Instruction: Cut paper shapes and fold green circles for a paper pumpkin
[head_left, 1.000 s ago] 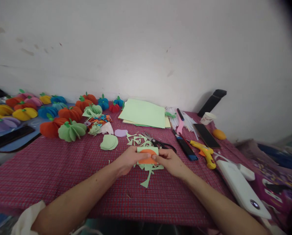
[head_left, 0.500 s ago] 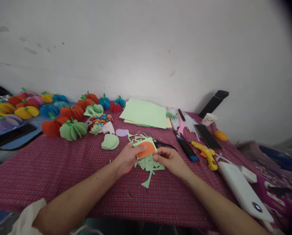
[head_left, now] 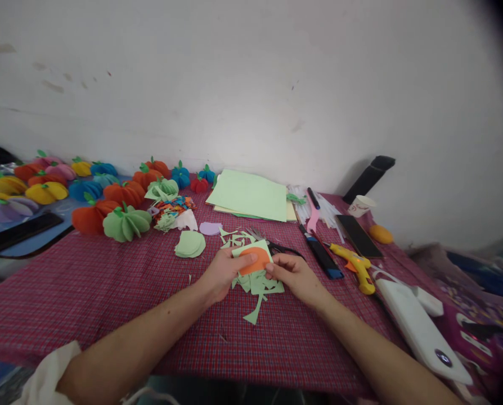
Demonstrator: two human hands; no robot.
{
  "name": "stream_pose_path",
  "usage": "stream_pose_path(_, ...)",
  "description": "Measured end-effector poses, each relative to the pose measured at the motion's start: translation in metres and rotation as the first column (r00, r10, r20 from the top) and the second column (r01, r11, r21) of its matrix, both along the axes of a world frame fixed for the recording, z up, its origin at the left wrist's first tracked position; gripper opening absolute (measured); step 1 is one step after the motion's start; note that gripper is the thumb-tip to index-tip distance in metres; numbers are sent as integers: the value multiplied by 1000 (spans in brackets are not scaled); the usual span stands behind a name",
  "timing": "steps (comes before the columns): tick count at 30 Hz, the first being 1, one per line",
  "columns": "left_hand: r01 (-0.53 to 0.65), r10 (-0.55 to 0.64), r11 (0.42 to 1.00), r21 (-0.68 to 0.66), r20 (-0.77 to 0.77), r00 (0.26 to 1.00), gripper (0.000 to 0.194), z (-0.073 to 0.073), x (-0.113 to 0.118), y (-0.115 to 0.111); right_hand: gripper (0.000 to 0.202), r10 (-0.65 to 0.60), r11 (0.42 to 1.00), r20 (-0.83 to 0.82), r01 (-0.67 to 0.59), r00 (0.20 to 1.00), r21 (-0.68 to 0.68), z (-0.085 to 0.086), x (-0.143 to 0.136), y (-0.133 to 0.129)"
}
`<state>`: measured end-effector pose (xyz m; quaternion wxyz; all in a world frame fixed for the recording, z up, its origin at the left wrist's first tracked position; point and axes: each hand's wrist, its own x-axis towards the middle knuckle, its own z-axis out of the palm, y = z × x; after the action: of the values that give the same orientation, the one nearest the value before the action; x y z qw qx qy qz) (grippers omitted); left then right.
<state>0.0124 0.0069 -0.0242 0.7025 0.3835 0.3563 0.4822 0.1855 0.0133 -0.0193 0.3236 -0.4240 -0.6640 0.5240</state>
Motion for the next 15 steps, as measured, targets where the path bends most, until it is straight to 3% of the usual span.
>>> stream_pose_path(15,-48,40,997,-54,-144,989,31,1,-2,0,28,-1,999,54,-1,999,38,-4,0,1)
